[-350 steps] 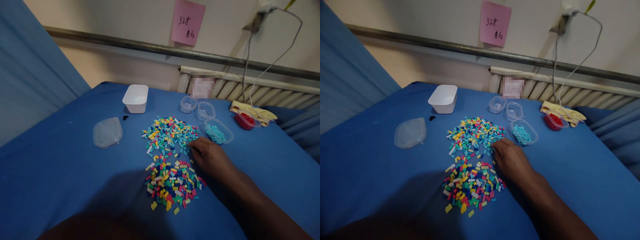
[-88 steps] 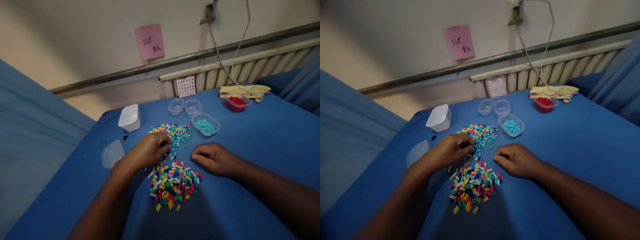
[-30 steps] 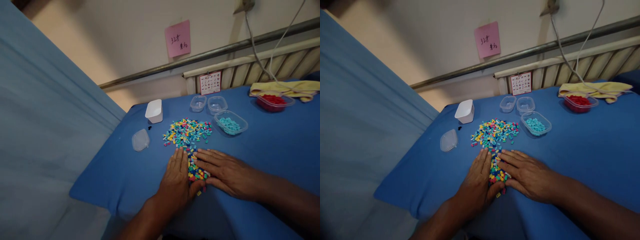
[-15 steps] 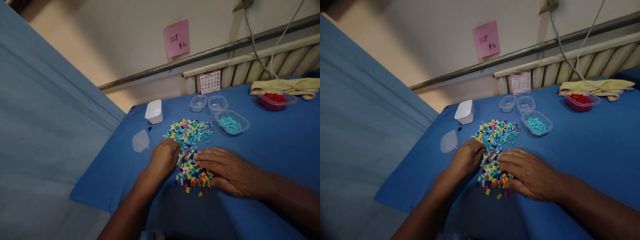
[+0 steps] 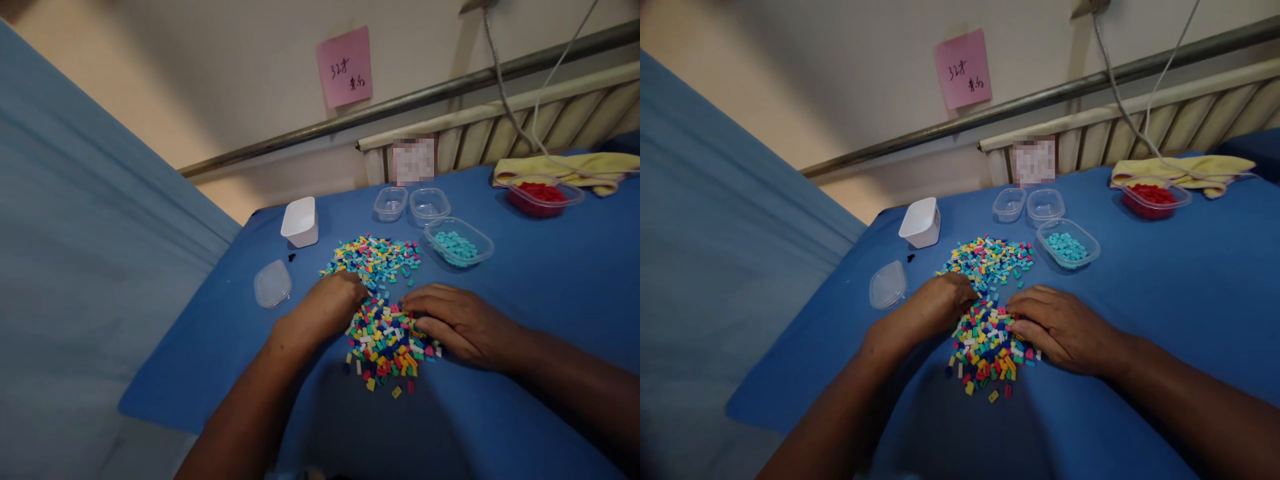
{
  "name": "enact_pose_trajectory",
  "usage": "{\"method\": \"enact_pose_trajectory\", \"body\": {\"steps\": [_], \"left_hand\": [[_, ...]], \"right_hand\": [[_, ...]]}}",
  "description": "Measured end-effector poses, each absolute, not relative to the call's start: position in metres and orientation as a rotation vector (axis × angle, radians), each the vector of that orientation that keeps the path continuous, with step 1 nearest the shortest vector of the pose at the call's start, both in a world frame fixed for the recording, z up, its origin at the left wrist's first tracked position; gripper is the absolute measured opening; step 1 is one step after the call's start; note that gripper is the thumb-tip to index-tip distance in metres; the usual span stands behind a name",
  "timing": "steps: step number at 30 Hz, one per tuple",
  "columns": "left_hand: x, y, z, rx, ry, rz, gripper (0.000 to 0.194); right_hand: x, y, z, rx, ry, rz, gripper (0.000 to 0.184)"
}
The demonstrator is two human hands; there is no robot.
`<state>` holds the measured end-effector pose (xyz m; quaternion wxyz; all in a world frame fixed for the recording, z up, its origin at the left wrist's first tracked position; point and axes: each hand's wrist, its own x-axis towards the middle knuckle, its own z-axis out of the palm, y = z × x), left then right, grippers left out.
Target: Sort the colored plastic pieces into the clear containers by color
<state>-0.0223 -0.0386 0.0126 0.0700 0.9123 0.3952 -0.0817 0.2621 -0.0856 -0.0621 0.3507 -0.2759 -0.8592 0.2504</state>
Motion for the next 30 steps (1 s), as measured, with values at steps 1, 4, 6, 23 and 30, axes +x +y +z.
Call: {"method": "enact_pose_trajectory", "body": {"steps": [1,4,6,23,30], "left_hand": [[-0.021,-0.037,0.012,2.743,1.200,-0.272,0.024],[-0.024,-0.035,0.011,2.704,1.230,-0.292,0.021],[-0.028,-0.034,0.014,2.643,1.255,-0.191,0.018],[0.046,-0.057,-0.016,1.334,1.021,0.776,0.028],[0.048,-0.068,-0.021,1.204,1.041,0.871,0.027]], "right_hand": [[0.263,-0.085,-0.063,-0.718,-2.221,0.655,0.028],[0.264,-0.084,-0.064,-0.737,-2.210,0.674,0.027],[0.264,-0.084,-0.064,-0.750,-2.204,0.682,0.027],[0.255,-0.086,-0.062,-0.894,-1.841,0.536,0.032],[0.255,-0.085,-0.059,-0.881,-1.854,0.364,0.022]]}}
